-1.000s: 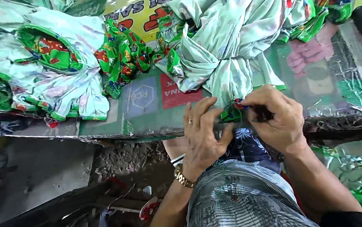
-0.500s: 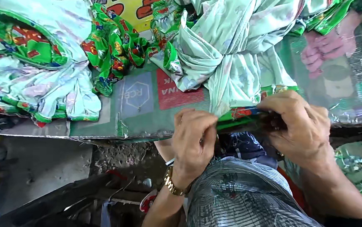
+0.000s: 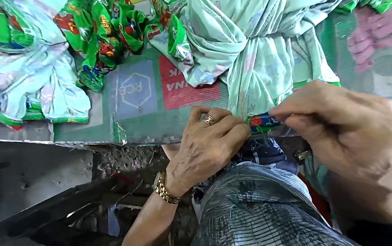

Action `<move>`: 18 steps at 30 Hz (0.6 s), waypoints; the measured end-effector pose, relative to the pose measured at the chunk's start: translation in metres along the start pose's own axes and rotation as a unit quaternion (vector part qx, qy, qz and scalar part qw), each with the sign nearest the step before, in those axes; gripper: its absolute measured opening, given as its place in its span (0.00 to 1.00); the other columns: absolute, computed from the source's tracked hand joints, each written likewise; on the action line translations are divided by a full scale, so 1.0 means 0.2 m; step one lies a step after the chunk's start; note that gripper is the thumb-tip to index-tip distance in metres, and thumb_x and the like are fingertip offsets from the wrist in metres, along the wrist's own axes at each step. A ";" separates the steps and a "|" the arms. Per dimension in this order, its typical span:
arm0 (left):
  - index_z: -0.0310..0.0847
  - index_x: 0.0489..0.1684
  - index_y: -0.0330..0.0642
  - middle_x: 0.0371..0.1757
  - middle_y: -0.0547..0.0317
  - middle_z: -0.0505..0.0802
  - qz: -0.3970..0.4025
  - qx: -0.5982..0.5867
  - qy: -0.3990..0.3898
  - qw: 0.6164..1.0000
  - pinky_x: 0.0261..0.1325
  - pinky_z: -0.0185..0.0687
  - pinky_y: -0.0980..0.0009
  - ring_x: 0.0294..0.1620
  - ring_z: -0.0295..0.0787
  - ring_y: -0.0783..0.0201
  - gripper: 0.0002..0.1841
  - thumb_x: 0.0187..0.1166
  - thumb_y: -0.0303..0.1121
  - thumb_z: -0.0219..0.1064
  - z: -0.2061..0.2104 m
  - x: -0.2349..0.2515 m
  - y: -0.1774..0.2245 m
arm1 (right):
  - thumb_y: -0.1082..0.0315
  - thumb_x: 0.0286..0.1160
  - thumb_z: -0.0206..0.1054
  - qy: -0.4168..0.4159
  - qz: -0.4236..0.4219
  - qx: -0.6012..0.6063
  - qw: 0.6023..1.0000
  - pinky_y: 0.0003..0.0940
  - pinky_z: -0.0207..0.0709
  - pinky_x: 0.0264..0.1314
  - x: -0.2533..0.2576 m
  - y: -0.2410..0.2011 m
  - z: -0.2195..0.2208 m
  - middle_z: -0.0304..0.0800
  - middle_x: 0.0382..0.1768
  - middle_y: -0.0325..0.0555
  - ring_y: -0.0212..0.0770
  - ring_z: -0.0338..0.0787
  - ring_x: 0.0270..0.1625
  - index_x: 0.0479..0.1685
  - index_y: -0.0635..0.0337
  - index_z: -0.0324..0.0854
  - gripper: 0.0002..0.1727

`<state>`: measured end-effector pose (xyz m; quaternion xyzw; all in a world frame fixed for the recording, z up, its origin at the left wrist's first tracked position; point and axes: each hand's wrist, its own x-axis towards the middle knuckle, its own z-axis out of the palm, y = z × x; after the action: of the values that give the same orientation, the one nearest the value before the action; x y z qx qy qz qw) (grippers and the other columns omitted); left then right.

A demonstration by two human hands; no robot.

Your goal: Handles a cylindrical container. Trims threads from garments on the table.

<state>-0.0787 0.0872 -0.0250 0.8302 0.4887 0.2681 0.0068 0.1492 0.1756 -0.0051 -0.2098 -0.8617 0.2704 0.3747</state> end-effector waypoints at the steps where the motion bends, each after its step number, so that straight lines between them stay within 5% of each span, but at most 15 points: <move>1: 0.90 0.38 0.44 0.40 0.60 0.95 -0.008 -0.006 0.004 1.000 0.62 0.69 0.56 0.50 0.88 0.61 0.04 0.79 0.30 0.69 0.00 0.01 0.00 | 0.66 0.88 0.58 0.021 0.015 0.079 0.997 0.13 0.75 0.34 0.03 0.00 0.03 0.86 0.36 0.35 0.19 0.82 0.35 0.46 0.62 0.86 0.12; 3: 0.89 0.43 0.41 0.36 0.59 0.92 -0.043 -0.015 0.006 0.999 0.58 0.70 0.57 0.43 0.86 0.62 0.05 0.80 0.31 0.70 0.01 0.03 0.02 | 0.68 0.90 0.54 0.036 0.052 0.184 0.981 0.14 0.75 0.28 0.07 0.00 0.08 0.83 0.35 0.34 0.20 0.79 0.30 0.48 0.64 0.82 0.11; 7: 0.90 0.56 0.46 0.34 0.62 0.88 -0.107 -0.039 -0.026 0.993 0.51 0.67 0.58 0.38 0.81 0.64 0.12 0.81 0.37 0.69 0.03 0.06 0.03 | 0.68 0.90 0.52 -0.020 0.134 0.141 0.981 0.16 0.71 0.19 0.08 0.05 0.12 0.81 0.30 0.32 0.22 0.76 0.22 0.52 0.59 0.80 0.11; 13: 0.94 0.41 0.49 0.41 0.57 0.89 -0.072 -0.040 0.013 0.996 0.50 0.68 0.59 0.43 0.83 0.62 0.06 0.78 0.30 0.70 0.07 0.03 0.03 | 0.67 0.87 0.55 -0.061 0.117 0.081 0.988 0.11 0.72 0.25 0.05 0.06 0.11 0.80 0.29 0.29 0.17 0.77 0.26 0.48 0.57 0.82 0.10; 18: 0.91 0.40 0.46 0.46 0.58 0.94 -0.065 -0.107 0.114 0.986 0.60 0.72 0.62 0.51 0.87 0.65 0.03 0.79 0.28 0.71 0.11 -0.05 0.04 | 0.69 0.80 0.61 -0.099 0.049 0.087 0.990 0.11 0.73 0.30 0.03 0.10 0.11 0.82 0.32 0.30 0.18 0.78 0.31 0.43 0.57 0.85 0.07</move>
<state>-0.0661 0.0797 -0.0452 0.7555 0.5075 0.4104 0.0572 0.1317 0.1864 -0.0270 -0.1904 -0.8564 0.3818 0.2907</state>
